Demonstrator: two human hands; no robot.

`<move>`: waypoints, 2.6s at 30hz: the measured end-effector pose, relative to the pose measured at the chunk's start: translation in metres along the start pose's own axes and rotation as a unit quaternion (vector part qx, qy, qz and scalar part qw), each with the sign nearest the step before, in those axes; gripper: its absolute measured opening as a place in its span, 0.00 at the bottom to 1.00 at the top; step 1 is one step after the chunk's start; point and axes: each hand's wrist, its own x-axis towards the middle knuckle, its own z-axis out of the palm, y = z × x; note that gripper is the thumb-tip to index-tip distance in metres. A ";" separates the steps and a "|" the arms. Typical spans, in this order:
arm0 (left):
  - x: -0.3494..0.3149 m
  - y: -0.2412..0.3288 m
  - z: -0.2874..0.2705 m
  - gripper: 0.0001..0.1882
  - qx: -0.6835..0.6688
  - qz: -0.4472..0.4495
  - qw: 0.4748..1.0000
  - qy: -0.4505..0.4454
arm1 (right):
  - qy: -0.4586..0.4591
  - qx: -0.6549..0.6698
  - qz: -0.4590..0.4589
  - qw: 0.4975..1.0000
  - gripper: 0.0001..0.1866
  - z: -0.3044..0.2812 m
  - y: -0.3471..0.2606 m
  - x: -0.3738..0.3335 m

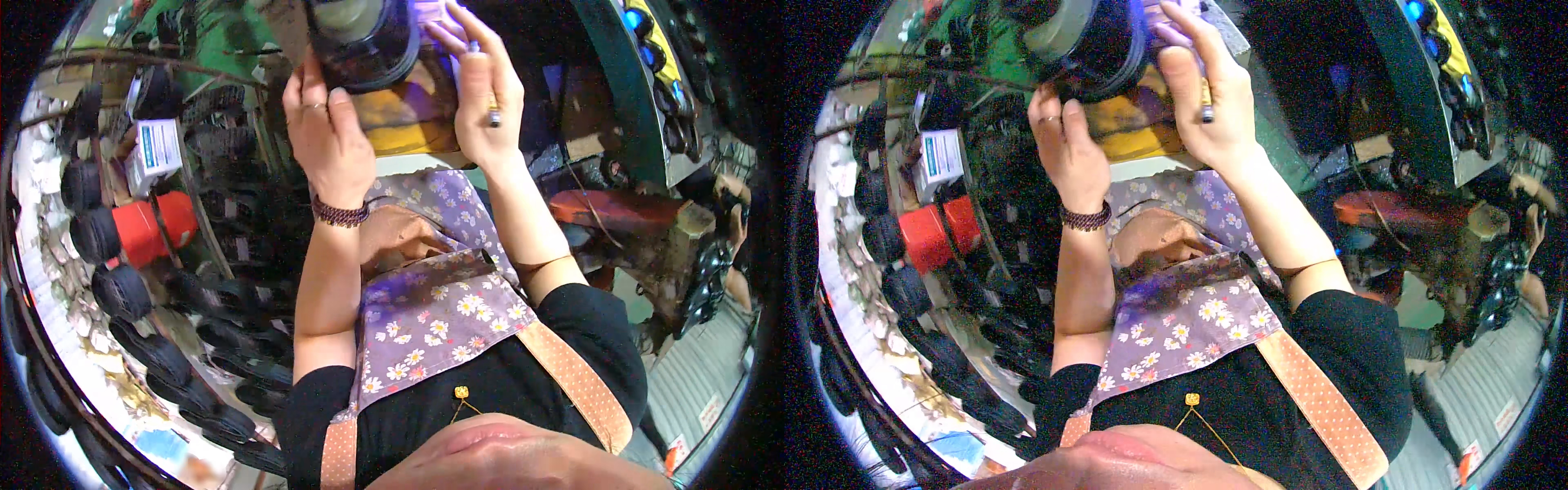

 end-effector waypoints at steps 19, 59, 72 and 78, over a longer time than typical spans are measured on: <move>0.010 -0.042 -0.052 0.24 -0.180 -0.088 0.979 -0.045 | 0.182 0.255 0.035 0.949 0.12 0.017 0.031 0.036; -0.020 0.102 0.016 0.35 -0.667 -0.395 0.575 -0.260 | 0.218 -0.147 -0.145 0.954 0.05 -0.041 0.003 0.031; -0.021 0.056 -0.077 0.28 -0.169 0.007 0.977 0.130 | 0.172 -0.048 -0.185 0.966 0.05 0.009 0.023 0.029; -0.018 -0.009 -0.103 0.29 -0.315 -0.287 0.905 0.009 | 0.080 0.028 -0.053 0.995 0.07 -0.011 0.015 0.017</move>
